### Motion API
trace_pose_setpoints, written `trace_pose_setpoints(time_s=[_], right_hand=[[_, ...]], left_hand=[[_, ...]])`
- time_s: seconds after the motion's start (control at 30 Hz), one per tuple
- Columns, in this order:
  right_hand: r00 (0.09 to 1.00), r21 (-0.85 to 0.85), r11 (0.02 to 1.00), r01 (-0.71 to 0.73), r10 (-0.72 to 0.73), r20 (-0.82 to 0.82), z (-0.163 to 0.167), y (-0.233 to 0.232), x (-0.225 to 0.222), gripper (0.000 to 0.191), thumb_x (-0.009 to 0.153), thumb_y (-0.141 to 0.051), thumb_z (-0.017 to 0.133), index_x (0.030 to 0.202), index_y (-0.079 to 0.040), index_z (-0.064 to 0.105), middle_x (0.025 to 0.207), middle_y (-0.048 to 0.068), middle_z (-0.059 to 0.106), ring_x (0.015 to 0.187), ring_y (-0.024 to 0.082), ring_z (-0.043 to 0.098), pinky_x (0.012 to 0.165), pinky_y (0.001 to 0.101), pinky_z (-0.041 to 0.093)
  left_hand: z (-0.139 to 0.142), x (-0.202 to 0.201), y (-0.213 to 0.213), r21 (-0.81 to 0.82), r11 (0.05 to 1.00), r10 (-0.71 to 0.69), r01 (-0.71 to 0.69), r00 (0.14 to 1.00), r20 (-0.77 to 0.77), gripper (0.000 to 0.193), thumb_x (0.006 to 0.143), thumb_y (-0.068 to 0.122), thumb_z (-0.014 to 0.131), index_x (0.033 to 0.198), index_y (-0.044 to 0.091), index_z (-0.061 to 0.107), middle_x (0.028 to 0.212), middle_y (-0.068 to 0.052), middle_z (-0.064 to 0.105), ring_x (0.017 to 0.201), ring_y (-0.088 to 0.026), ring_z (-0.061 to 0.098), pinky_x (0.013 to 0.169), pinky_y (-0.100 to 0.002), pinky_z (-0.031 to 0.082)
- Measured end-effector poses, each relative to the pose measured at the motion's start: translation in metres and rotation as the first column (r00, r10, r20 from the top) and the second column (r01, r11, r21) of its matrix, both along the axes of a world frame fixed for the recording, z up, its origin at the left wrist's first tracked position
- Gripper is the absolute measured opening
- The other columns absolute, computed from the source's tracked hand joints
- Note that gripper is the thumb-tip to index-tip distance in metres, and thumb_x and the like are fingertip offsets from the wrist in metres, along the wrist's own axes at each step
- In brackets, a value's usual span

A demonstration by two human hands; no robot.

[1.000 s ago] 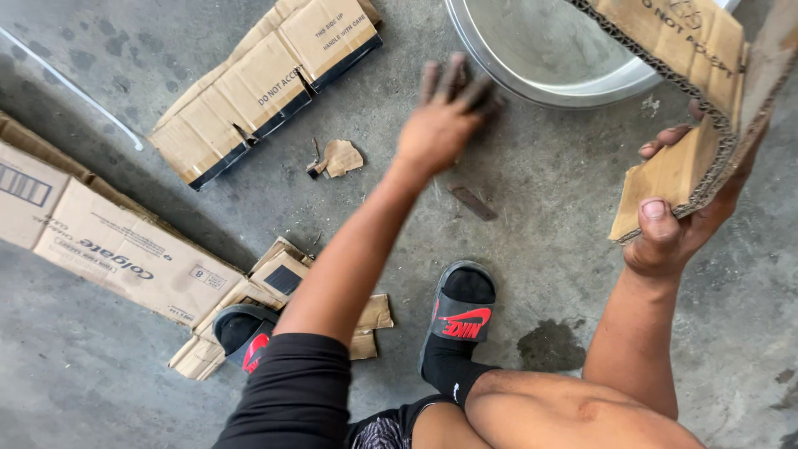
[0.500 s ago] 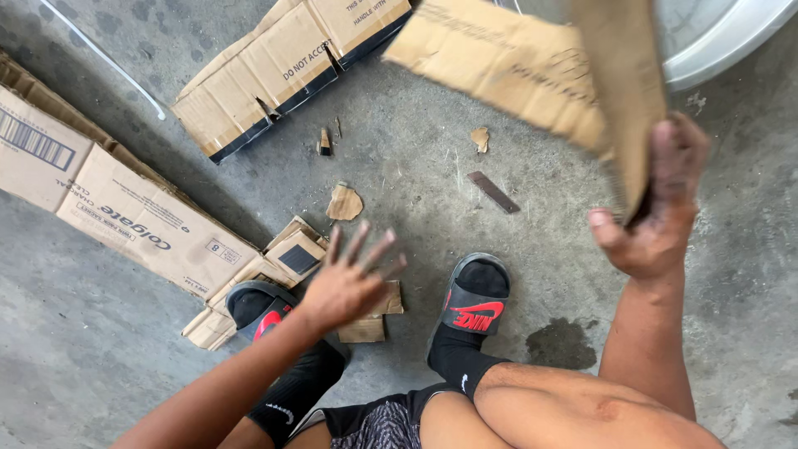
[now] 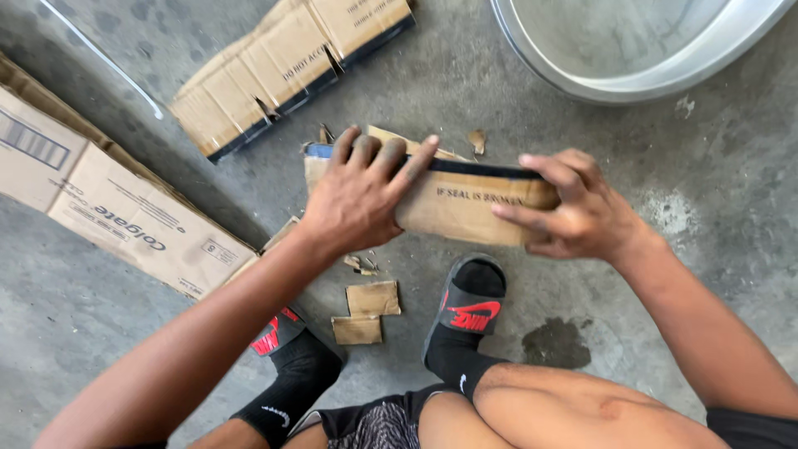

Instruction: The person sits on the floor and uses a small knife to cut a rectangular piece of cardboard into smaller strips and pieces. They repeatedly score, snap, and trim the cardboard, placing the cut pieces into a nearby metal bowl.

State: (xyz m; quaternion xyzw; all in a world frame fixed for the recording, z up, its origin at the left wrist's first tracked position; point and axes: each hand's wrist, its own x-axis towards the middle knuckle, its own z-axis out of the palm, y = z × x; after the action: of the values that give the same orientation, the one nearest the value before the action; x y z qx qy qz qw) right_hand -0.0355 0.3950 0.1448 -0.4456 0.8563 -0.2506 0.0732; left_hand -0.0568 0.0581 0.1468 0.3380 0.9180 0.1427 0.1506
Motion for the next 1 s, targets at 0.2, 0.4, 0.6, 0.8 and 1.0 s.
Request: trace_pose_setpoints(time_s=[0.2,0.4,0.6,0.8,1.0], right_hand=[[0.993,0.158,0.983,0.097,-0.085,-0.083,-0.027,-0.007,-0.004,0.08,0.057,-0.03,0.094,0.133,-0.037,0.07,0.152,0.011,0.044,0.135,0.029,0.046,0.118,0.0511,0.041],[0.966,0.049,0.998,-0.028,0.039,-0.257,-0.043,-0.006,-0.002,0.077,0.085,-0.042,0.093,0.152,-0.04,0.055,0.144,0.008,0.043,0.128,0.026,0.041,0.113,0.0443,0.033],[0.794,0.127,0.99,-0.066,0.129,-0.593,-0.042,0.004,0.007,0.078,0.093,-0.042,0.084,0.156,-0.054,0.038,0.143,0.003,0.043,0.131,0.022,0.04,0.121,0.0403,0.026],[0.99,0.306,0.948,0.085,-0.046,-0.134,-0.059,0.039,-0.012,0.092,0.063,-0.035,0.094,0.145,-0.049,0.054,0.15,0.007,0.045,0.134,0.028,0.045,0.116,0.0473,0.036],[0.976,0.419,0.893,0.162,-0.084,-0.199,-0.079,0.036,-0.014,0.09,0.061,-0.037,0.092,0.144,-0.046,0.058,0.154,0.008,0.045,0.14,0.029,0.046,0.121,0.0471,0.037]], left_hand=[[-0.023,0.005,-0.018,-0.086,0.996,0.028,-0.025,0.999,0.035,0.112,0.061,0.032,0.083,0.161,0.027,0.032,0.122,-0.017,0.056,0.11,-0.036,0.055,0.099,-0.053,0.04],[-0.012,-0.002,-0.015,-0.055,0.998,0.01,-0.018,0.989,-0.148,0.13,0.042,0.072,0.069,0.155,0.021,0.032,0.141,-0.013,0.053,0.132,-0.038,0.048,0.106,-0.062,0.035],[0.005,-0.022,-0.007,-0.115,0.992,0.017,0.044,0.877,0.481,0.09,0.076,0.067,0.059,0.147,0.013,0.047,0.144,-0.007,0.061,0.129,-0.029,0.059,0.109,-0.053,0.047],[-0.01,-0.031,-0.01,-0.227,0.974,0.059,0.011,0.953,0.299,0.102,0.078,0.064,0.072,0.158,0.013,0.033,0.124,-0.013,0.06,0.113,-0.031,0.059,0.099,-0.048,0.045],[-0.056,-0.012,0.0,-0.141,0.988,0.05,-0.059,0.997,-0.066,0.121,0.057,0.045,0.091,0.159,0.013,0.035,0.125,-0.013,0.055,0.11,-0.033,0.053,0.099,-0.049,0.041]])
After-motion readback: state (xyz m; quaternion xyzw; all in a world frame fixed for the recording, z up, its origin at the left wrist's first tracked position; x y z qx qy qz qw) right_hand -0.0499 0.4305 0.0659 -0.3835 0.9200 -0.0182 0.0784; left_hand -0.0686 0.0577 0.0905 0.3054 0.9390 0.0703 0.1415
